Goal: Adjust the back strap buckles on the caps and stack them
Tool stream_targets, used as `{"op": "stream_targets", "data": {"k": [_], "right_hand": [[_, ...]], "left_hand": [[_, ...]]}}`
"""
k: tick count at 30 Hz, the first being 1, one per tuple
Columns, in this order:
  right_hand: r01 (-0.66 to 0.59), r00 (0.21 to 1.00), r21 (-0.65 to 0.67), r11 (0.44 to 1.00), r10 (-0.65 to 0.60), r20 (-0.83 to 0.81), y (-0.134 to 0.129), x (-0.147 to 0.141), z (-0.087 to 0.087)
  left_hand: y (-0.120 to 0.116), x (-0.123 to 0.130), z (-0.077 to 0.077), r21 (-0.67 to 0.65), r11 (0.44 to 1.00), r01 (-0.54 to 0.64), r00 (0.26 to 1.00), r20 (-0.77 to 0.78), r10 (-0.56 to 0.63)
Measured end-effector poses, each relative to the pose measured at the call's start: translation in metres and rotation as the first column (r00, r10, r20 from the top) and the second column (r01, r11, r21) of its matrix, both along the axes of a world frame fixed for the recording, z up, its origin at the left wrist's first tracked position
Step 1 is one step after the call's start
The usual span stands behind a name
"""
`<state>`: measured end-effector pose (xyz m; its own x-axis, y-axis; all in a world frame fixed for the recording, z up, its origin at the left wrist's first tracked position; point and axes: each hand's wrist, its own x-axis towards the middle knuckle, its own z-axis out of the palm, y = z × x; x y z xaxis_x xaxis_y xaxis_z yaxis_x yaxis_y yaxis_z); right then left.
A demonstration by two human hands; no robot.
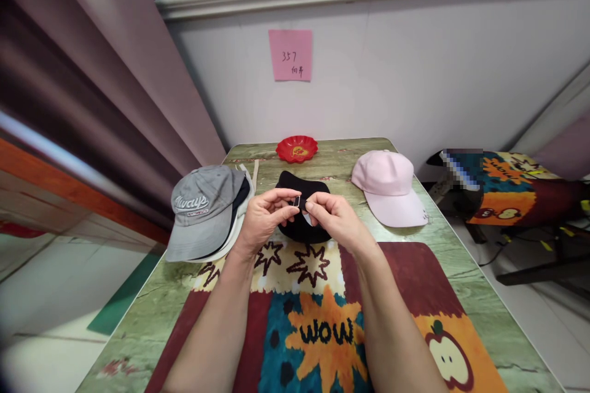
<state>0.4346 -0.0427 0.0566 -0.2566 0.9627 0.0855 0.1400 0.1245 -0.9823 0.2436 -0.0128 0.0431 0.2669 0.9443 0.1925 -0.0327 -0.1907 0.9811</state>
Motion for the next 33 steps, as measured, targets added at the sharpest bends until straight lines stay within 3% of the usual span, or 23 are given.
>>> {"op": "stream_targets", "data": {"k": [18, 33], "right_hand": [[0.07, 0.995, -0.044, 0.997, -0.073, -0.075, 0.0011, -0.0047, 0.0], [0.06, 0.998, -0.011, 0.998, -0.06, -0.036, 0.0005, -0.0037, 0.0015]], "left_hand": [[0.0004, -0.0011, 0.0015, 0.008, 1.0, 0.018, 1.0, -0.018, -0.017], [-0.0022, -0.002, 0.0059, -0.005, 0.996, 0.092, 0.995, -0.049, -0.092]]}}
